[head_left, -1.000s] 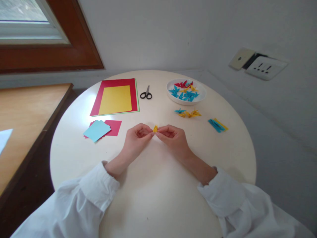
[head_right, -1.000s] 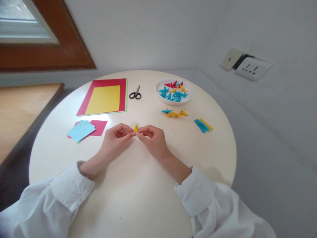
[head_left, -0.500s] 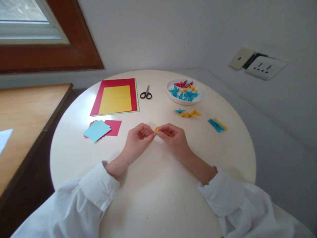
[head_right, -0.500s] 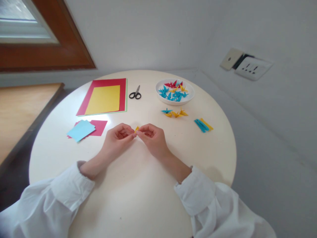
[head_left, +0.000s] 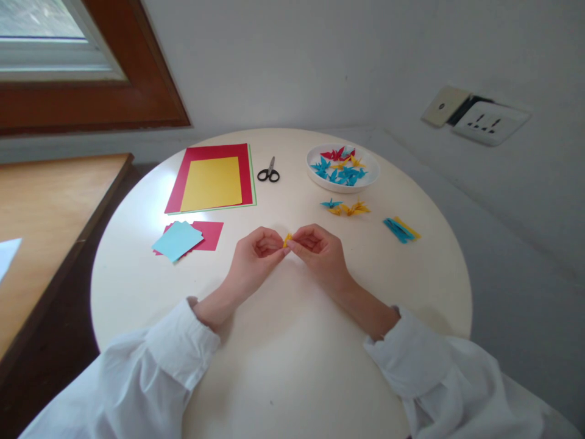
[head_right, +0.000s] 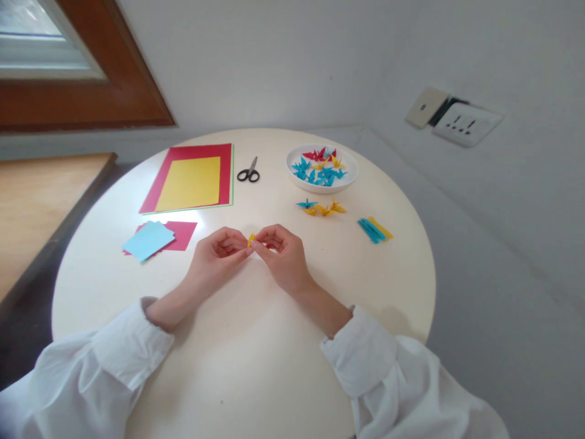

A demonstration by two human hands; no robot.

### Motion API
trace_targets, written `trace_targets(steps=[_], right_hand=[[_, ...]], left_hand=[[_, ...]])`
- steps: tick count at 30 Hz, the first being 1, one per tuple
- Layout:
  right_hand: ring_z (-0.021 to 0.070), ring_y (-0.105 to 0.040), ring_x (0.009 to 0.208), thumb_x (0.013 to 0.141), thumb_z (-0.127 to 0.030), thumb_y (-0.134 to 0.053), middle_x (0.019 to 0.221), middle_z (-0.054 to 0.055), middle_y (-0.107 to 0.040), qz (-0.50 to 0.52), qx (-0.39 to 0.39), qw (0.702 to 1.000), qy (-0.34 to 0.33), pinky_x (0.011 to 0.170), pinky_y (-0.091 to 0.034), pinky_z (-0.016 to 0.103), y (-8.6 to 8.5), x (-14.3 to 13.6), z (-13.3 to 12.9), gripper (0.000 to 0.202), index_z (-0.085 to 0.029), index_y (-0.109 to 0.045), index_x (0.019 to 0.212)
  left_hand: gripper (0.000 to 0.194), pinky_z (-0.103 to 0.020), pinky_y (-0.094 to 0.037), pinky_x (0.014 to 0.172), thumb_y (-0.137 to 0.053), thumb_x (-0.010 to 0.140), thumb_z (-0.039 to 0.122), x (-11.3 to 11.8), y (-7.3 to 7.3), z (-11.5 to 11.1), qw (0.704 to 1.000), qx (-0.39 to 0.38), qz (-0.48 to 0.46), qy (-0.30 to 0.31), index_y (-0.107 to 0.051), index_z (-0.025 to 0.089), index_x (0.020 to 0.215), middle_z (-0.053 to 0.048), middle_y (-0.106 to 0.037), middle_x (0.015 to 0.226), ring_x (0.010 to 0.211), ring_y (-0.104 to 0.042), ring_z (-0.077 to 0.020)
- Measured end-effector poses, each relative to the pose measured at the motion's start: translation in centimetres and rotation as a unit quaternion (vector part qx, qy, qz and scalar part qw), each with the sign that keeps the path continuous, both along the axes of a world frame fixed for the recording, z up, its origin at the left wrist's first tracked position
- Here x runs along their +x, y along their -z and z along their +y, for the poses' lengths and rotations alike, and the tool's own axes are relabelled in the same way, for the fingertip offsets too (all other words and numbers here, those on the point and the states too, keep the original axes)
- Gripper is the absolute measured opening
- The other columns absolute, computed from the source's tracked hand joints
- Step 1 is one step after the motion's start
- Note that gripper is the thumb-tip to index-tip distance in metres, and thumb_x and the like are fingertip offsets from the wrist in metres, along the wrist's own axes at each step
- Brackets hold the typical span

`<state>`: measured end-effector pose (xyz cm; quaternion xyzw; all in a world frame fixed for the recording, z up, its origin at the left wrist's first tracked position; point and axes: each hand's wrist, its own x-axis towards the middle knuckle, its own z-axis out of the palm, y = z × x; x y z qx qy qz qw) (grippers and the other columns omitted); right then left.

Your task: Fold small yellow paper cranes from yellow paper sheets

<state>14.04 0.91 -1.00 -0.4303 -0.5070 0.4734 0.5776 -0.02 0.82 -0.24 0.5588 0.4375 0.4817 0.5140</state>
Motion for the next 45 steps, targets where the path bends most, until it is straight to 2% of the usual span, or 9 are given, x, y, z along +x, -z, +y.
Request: trace_targets(steps=[6, 14, 25, 37, 45], right_hand=[[0.0114, -0.061, 0.07, 0.061, -0.024, -0.073, 0.072, -0.002, -0.062, 0.011, -0.017, 1.0, -0.001, 0.067, -0.05, 0.025, 0.05, 0.03, 0.0, 0.023, -0.02, -0.056, 0.075], [0.0138, -0.064, 0.077, 0.067, -0.029, -0.069, 0.082, 0.002, -0.066, -0.026, -0.004, 1.0, -0.001, 0.068, -0.051, 0.027, -0.08, 0.18, -0.07, 0.022, -0.02, -0.06, 0.085], [0.0132, -0.064, 0.073, 0.071, -0.025, -0.064, 0.078, 0.001, -0.066, -0.09, 0.049, 0.995, 0.019, 0.065, -0.052, 0.026, -0.3, 0.25, -0.27, 0.014, -0.02, -0.062, 0.084], [0.0125, -0.062, 0.071, 0.071, -0.028, -0.064, 0.079, 0.001, -0.066, -0.099, 0.04, 0.994, 0.027, 0.064, -0.051, 0.026, -0.46, 0.25, -0.35, 0.012, -0.019, -0.061, 0.079], [0.0134, -0.062, 0.07, 0.071, -0.028, -0.065, 0.076, 0.001, -0.066, -0.103, 0.041, 0.993, 0.031, 0.063, -0.051, 0.027, -0.51, 0.31, -0.36, 0.011, -0.02, -0.061, 0.077]], left_hand=[[0.02, -0.018, -0.039, 0.051, -0.07, 0.07, 0.026, -0.01, 0.18, 0.07, 1.0, 0.012, 0.012, 0.003, -0.054, 0.016, 0.074, 0.004, -0.055, 0.061, 0.055, -0.052, -0.0071], [0.017, -0.019, -0.039, 0.052, -0.069, 0.07, 0.023, -0.06, 0.12, -0.03, 1.0, 0.004, 0.021, 0.005, -0.054, 0.016, 0.073, 0.003, -0.056, 0.063, 0.057, -0.052, -0.0078], [0.015, -0.02, -0.041, 0.056, -0.065, 0.073, 0.025, -0.06, 0.43, 0.01, 0.999, 0.004, 0.038, 0.031, -0.057, 0.015, 0.078, 0.001, -0.058, 0.068, 0.061, -0.053, -0.009], [0.01, -0.021, -0.041, 0.056, -0.064, 0.072, 0.022, -0.07, 0.12, -0.05, 0.998, 0.024, 0.044, 0.023, -0.057, 0.015, 0.074, 0.001, -0.058, 0.066, 0.06, -0.053, -0.0094], [0.014, -0.022, -0.041, 0.055, -0.067, 0.071, 0.026, 0.03, -0.19, -0.21, 0.999, 0.007, 0.038, 0.017, -0.058, 0.016, 0.071, 0.001, -0.059, 0.064, 0.059, -0.054, -0.0099]])
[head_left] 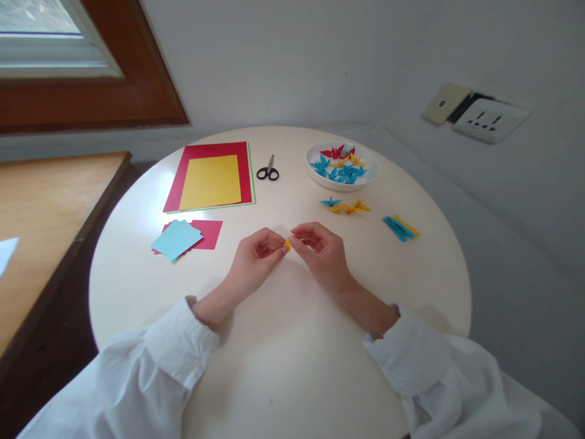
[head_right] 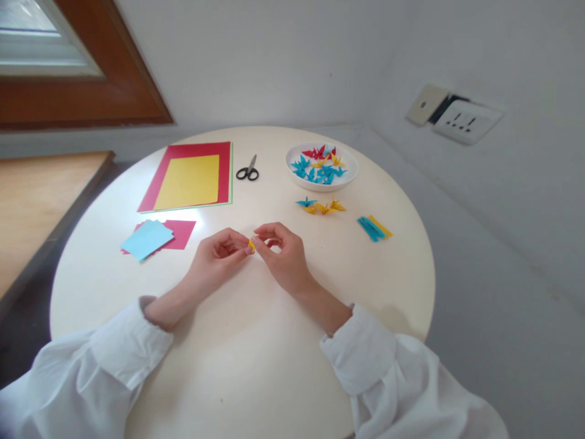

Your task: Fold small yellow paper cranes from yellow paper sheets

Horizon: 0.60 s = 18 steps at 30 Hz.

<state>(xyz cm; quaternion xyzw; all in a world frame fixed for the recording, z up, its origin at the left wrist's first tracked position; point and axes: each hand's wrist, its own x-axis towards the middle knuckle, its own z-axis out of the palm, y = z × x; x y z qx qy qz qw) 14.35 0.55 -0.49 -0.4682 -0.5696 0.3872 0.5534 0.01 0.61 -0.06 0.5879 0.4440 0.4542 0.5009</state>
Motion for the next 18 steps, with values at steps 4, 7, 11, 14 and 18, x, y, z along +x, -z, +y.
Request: trace_targets(steps=[4, 7, 11, 14, 18], right_hand=[[0.0135, -0.062, 0.07, 0.071, -0.029, -0.064, 0.077, 0.001, -0.067, -0.003, 0.001, 1.0, 0.0, 0.063, -0.051, 0.027, -0.06, -0.02, -0.01, 0.011, -0.02, -0.062, 0.077], [0.0136, -0.063, 0.07, 0.071, -0.03, -0.065, 0.078, 0.002, -0.067, -0.003, -0.009, 1.0, -0.013, 0.062, -0.051, 0.027, -0.06, -0.01, 0.01, 0.014, -0.02, -0.063, 0.08], [0.0138, -0.064, 0.069, 0.07, -0.03, -0.065, 0.079, 0.002, -0.067, -0.004, -0.021, 0.999, -0.033, 0.061, -0.051, 0.027, 0.1, 0.0, 0.05, 0.017, -0.02, -0.064, 0.084], [0.0141, -0.064, 0.071, 0.071, -0.029, -0.065, 0.082, 0.003, -0.069, -0.011, -0.013, 0.999, -0.036, 0.063, -0.051, 0.027, 0.19, -0.01, 0.0, 0.014, -0.02, -0.065, 0.082], [0.0154, -0.064, 0.074, 0.073, -0.027, -0.062, 0.079, 0.003, -0.069, -0.016, -0.004, 0.999, -0.039, 0.067, -0.052, 0.029, 0.12, -0.02, -0.13, 0.009, -0.02, -0.065, 0.078]], left_hand=[[0.017, -0.022, -0.041, 0.056, -0.068, 0.071, 0.03, 0.08, -0.12, -0.02, 1.0, -0.009, -0.005, 0.002, -0.059, 0.016, 0.073, 0.001, -0.06, 0.066, 0.06, -0.055, -0.0102], [0.017, -0.022, -0.04, 0.055, -0.067, 0.072, 0.031, 0.06, -0.25, 0.0, 1.0, -0.008, 0.0, -0.002, -0.059, 0.016, 0.072, 0.001, -0.06, 0.065, 0.059, -0.053, -0.0099], [0.016, -0.022, -0.039, 0.054, -0.066, 0.073, 0.03, -0.04, -0.36, 0.04, 1.0, 0.008, 0.004, -0.005, -0.059, 0.016, 0.069, 0.001, -0.058, 0.062, 0.057, -0.051, -0.0094], [0.017, -0.022, -0.039, 0.054, -0.066, 0.073, 0.03, -0.11, -0.34, 0.06, 1.0, 0.015, 0.004, 0.0, -0.059, 0.016, 0.068, 0.0, -0.059, 0.062, 0.057, -0.052, -0.0099], [0.019, -0.022, -0.04, 0.053, -0.067, 0.072, 0.031, -0.13, -0.29, 0.03, 1.0, 0.023, -0.001, 0.003, -0.059, 0.016, 0.064, 0.0, -0.06, 0.061, 0.057, -0.052, -0.0102]])
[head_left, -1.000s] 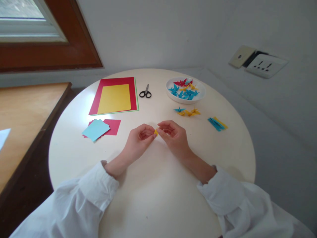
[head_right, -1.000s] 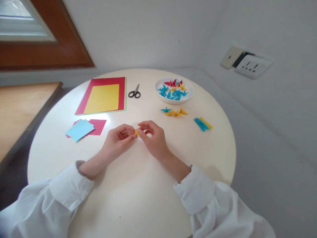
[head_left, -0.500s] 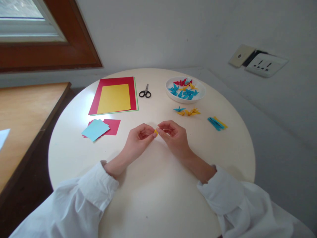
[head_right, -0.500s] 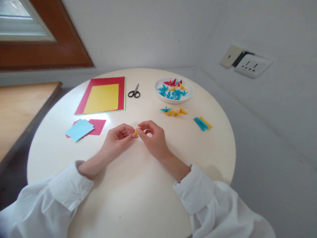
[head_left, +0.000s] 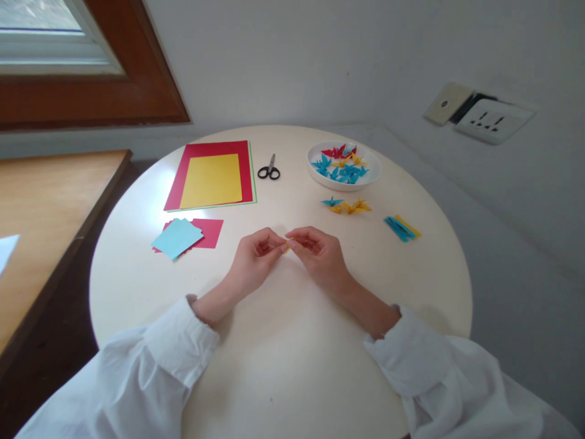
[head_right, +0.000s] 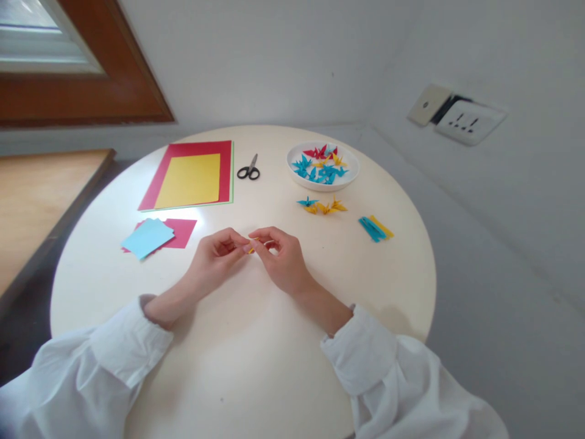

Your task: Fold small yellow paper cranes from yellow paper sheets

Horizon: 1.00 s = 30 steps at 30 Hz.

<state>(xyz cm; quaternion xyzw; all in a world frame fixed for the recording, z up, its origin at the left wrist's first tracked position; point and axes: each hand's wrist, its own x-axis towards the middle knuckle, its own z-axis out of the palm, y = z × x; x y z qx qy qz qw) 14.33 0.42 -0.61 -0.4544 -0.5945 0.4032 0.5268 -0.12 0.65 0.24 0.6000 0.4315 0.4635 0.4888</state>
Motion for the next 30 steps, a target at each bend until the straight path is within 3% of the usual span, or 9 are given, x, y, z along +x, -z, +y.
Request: trace_targets(steps=[8, 12, 17, 25, 30], right_hand=[[0.012, -0.06, 0.062, 0.07, -0.027, -0.065, 0.068, -0.002, -0.064, 0.013, -0.026, 0.999, 0.014, 0.059, -0.049, 0.026, 0.0, 0.2, 0.2, 0.015, -0.021, -0.062, 0.083], [0.0109, -0.058, 0.059, 0.069, -0.027, -0.066, 0.062, -0.004, -0.059, 0.025, -0.029, 0.999, 0.024, 0.058, -0.048, 0.025, 0.1, 0.3, 0.3, 0.019, -0.021, -0.06, 0.086], [0.0107, -0.06, 0.061, 0.067, -0.026, -0.068, 0.063, -0.005, -0.06, 0.057, -0.041, 0.997, 0.014, 0.061, -0.05, 0.026, 0.1, 0.2, 0.4, 0.023, -0.021, -0.058, 0.087], [0.0153, -0.067, 0.077, 0.066, -0.034, -0.072, 0.079, 0.001, -0.069, 0.09, -0.054, 0.995, -0.005, 0.075, -0.054, 0.032, 0.3, 0.1, 0.4, 0.037, -0.021, -0.058, 0.097], [0.015, -0.067, 0.077, 0.064, -0.029, -0.073, 0.078, 0.0, -0.069, 0.081, -0.046, 0.996, -0.003, 0.071, -0.053, 0.03, 0.1, 0.0, 0.2, 0.034, -0.022, -0.054, 0.092]], left_hand=[[0.015, -0.025, -0.048, 0.06, -0.066, 0.073, 0.031, 0.0, 0.2, 0.1, 0.999, -0.009, 0.032, -0.004, -0.066, 0.016, 0.073, -0.003, -0.068, 0.071, 0.065, -0.06, -0.0136], [0.018, -0.027, -0.051, 0.068, -0.072, 0.066, 0.028, -0.1, 0.8, 0.2, 0.999, 0.001, 0.04, -0.015, -0.066, 0.016, 0.078, -0.004, -0.068, 0.079, 0.071, -0.062, -0.0146], [0.015, -0.025, -0.047, 0.062, -0.069, 0.068, 0.029, -0.1, 1.0, 0.3, 0.997, -0.012, 0.066, -0.026, -0.066, 0.016, 0.075, -0.003, -0.066, 0.072, 0.065, -0.059, -0.0133], [0.022, -0.025, -0.047, 0.061, -0.076, 0.062, 0.03, -0.1, 0.2, 0.5, 0.994, -0.092, -0.042, -0.041, -0.068, 0.014, 0.074, -0.002, -0.068, 0.068, 0.062, -0.06, -0.0128], [0.021, -0.027, -0.049, 0.066, -0.077, 0.061, 0.028, -0.2, 0.4, 0.5, 0.99, -0.104, -0.09, -0.036, -0.071, 0.015, 0.076, -0.003, -0.07, 0.074, 0.067, -0.062, -0.0132]])
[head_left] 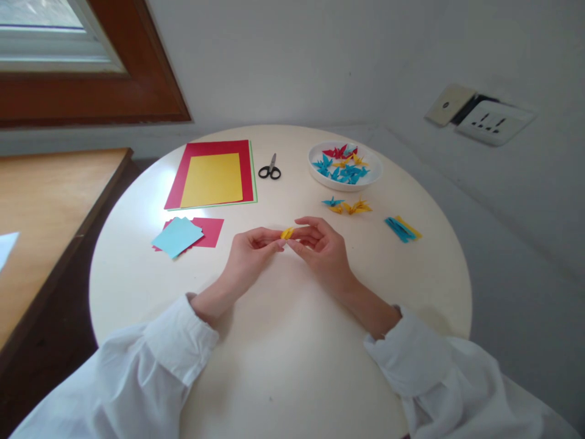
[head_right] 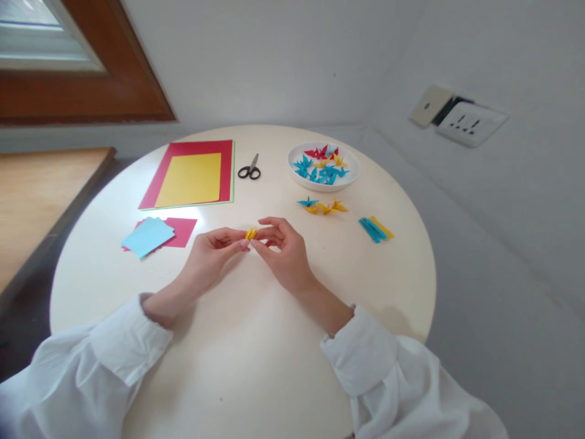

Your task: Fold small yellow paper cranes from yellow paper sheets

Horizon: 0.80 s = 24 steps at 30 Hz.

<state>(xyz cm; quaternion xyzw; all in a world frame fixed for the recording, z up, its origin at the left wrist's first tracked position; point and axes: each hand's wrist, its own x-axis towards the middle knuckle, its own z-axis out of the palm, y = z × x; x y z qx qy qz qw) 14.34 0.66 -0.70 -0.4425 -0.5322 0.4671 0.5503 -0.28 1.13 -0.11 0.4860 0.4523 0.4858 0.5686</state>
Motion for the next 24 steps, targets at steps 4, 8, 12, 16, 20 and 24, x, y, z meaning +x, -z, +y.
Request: trace_targets(steps=[4, 8, 12, 16, 20, 24], right_hand=[[0.0135, -0.065, 0.072, 0.061, -0.027, -0.074, 0.073, -0.003, -0.064, 0.008, 0.011, 1.0, 0.02, 0.066, -0.051, 0.027, -0.15, -0.14, -0.02, 0.029, -0.021, -0.049, 0.076], [0.0126, -0.061, 0.067, 0.064, -0.029, -0.073, 0.07, -0.002, -0.062, -0.026, 0.016, 0.999, 0.027, 0.065, -0.051, 0.028, -0.17, -0.14, 0.0, 0.021, -0.02, -0.055, 0.07], [0.0134, -0.061, 0.069, 0.065, -0.029, -0.072, 0.072, 0.0, -0.063, -0.038, 0.02, 0.999, 0.031, 0.066, -0.051, 0.028, -0.23, -0.13, -0.08, 0.018, -0.019, -0.058, 0.07], [0.0132, -0.061, 0.069, 0.064, -0.027, -0.073, 0.073, 0.0, -0.063, -0.029, 0.027, 0.998, 0.04, 0.066, -0.051, 0.028, -0.27, -0.15, -0.17, 0.018, -0.019, -0.059, 0.072], [0.013, -0.062, 0.069, 0.064, -0.027, -0.073, 0.072, -0.001, -0.063, -0.021, 0.031, 0.998, 0.04, 0.069, -0.052, 0.028, -0.19, -0.18, -0.19, 0.019, -0.019, -0.058, 0.072], [0.0133, -0.064, 0.07, 0.062, -0.027, -0.075, 0.072, -0.002, -0.063, -0.011, 0.03, 0.998, 0.047, 0.069, -0.053, 0.028, -0.03, -0.24, -0.14, 0.024, -0.02, -0.056, 0.074]], left_hand=[[0.02, -0.027, -0.049, 0.069, -0.078, 0.061, 0.027, -0.01, 0.22, -0.03, 1.0, -0.009, -0.024, 0.008, -0.072, 0.015, 0.076, -0.003, -0.071, 0.075, 0.069, -0.062, -0.0131], [0.018, -0.027, -0.049, 0.07, -0.077, 0.063, 0.029, -0.01, 0.32, -0.02, 0.999, -0.016, -0.044, 0.017, -0.072, 0.015, 0.073, -0.003, -0.07, 0.074, 0.069, -0.062, -0.0126], [0.018, -0.028, -0.05, 0.071, -0.076, 0.064, 0.031, 0.0, 0.29, -0.02, 0.999, -0.014, -0.042, 0.019, -0.071, 0.015, 0.072, -0.003, -0.07, 0.074, 0.07, -0.063, -0.0134], [0.018, -0.028, -0.049, 0.073, -0.076, 0.064, 0.03, 0.04, 0.2, -0.08, 1.0, 0.016, 0.005, -0.004, -0.072, 0.016, 0.074, -0.004, -0.072, 0.078, 0.074, -0.064, -0.0154], [0.015, -0.029, -0.049, 0.072, -0.073, 0.066, 0.028, 0.08, 0.32, -0.15, 0.994, 0.071, 0.066, -0.045, -0.071, 0.015, 0.074, -0.005, -0.072, 0.081, 0.077, -0.064, -0.0172], [0.012, -0.028, -0.049, 0.068, -0.07, 0.069, 0.026, 0.05, 0.43, -0.23, 0.987, 0.118, 0.098, -0.054, -0.069, 0.015, 0.074, -0.005, -0.071, 0.077, 0.074, -0.064, -0.0169]])
